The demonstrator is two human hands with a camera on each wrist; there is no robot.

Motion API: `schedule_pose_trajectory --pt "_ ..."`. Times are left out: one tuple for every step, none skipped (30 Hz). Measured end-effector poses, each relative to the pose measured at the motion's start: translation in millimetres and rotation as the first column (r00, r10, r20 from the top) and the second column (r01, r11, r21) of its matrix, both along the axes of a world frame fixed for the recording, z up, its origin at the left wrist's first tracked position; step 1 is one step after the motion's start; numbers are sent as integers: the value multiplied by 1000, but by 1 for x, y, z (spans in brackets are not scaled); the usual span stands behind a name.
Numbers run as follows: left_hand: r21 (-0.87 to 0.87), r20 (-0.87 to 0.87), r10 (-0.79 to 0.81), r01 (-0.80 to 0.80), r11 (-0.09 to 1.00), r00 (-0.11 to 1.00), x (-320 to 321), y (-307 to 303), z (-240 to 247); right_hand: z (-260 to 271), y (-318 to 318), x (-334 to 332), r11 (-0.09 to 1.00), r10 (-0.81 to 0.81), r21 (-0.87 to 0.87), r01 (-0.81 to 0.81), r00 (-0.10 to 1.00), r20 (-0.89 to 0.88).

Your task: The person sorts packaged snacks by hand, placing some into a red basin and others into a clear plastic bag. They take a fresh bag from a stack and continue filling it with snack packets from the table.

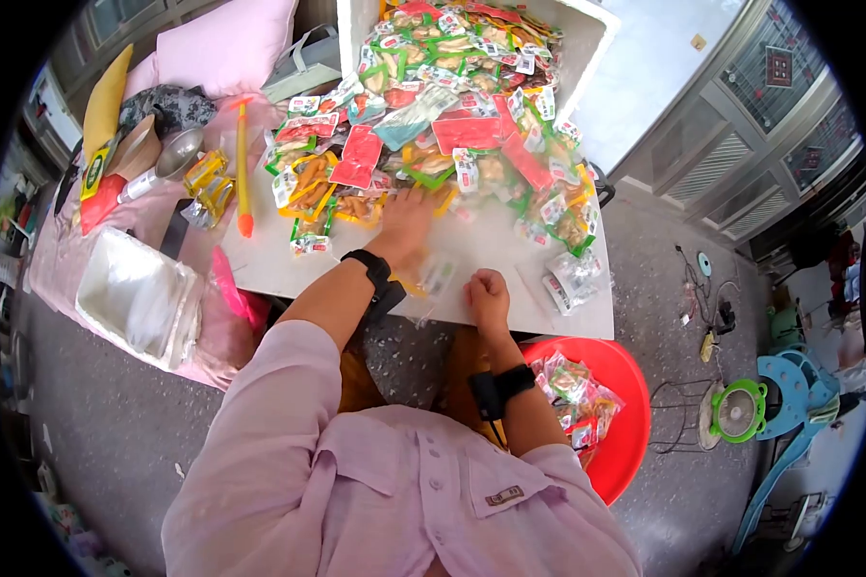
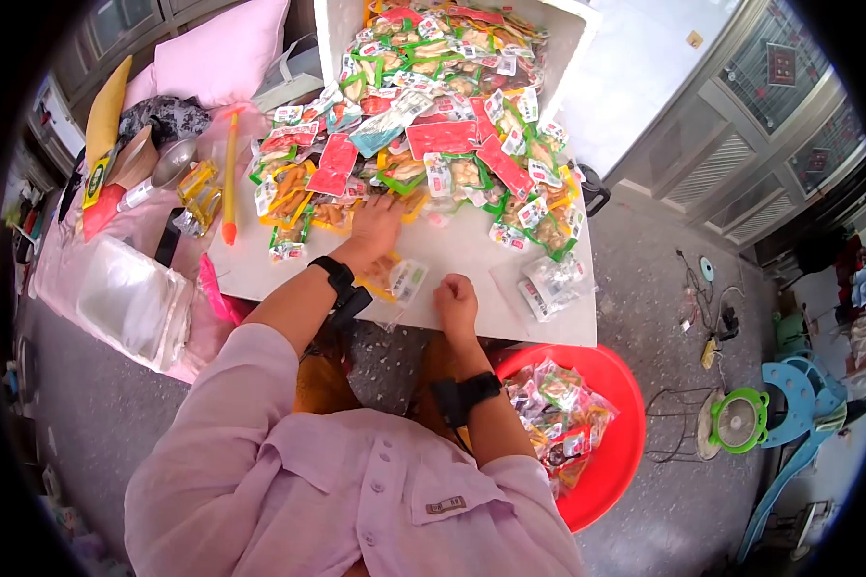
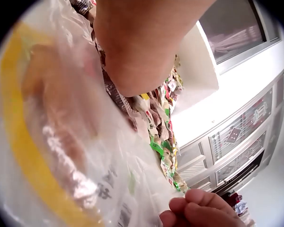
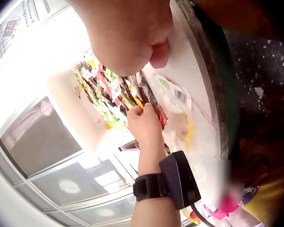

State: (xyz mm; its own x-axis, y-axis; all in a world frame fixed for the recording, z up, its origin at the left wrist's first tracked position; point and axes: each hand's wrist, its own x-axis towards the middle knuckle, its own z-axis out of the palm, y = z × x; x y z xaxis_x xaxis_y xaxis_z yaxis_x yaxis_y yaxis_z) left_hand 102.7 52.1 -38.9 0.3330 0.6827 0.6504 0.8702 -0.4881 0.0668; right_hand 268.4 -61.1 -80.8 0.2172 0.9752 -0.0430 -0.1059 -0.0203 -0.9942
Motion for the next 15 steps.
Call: schedule_pose_trajectory --pt "6 -19 -14 14 1000 1000 0 2 0 2 0 0 1000 8 -4 -8 1000 -8" --pt "11 -40 -27 27 1000 999 0 4 0 3 0 0 1000 10 -2 -10 1000 -29" --pt "19 -30 -20 20 1000 999 1 4 4 4 0 0 1000 12 0 -12 999 -51" --pt "25 -21 -13 13 1000 1000 2 4 7 5 -1 -1 1000 14 0 -14 997 -76" --pt "28 -16 -7 7 1000 1000 2 4 10 5 -1 -1 1000 21 5 -20 998 -57" --pt "30 31 -35 34 999 999 0 2 15 5 -1 -1 1000 28 9 -27 999 -38" --pt "33 77 -62 60 998 995 -3 1 21 6 -1 -1 999 35 14 -35 999 -19" --pt "37 124 -89 85 996 988 -5 -1 26 6 -1 0 999 36 7 -35 999 -28" --pt "11 207 -97 97 995 973 -7 -6 32 7 -1 0 999 36 0 -36 999 -38" --pt "-13 290 -103 111 994 952 -8 -11 37 8 -1 0 999 37 -6 -37 998 -47" --pt "-32 370 -106 127 991 923 -10 -14 41 9 -1 1 999 27 -30 -29 997 -75" --pt "-121 489 -82 160 980 869 -12 -17 42 12 -2 2 998 16 -55 -22 995 -103" --pt "-204 597 -43 203 958 801 -16 -20 42 16 -2 2 997 6 -79 -16 992 -129" --pt "-278 692 10 254 927 722 -20 -23 42 22 -4 3 997 -16 -78 5 990 -137" --pt "-346 783 73 336 876 618 -25 -26 41 33 -7 2 997 -39 -77 28 989 -143"
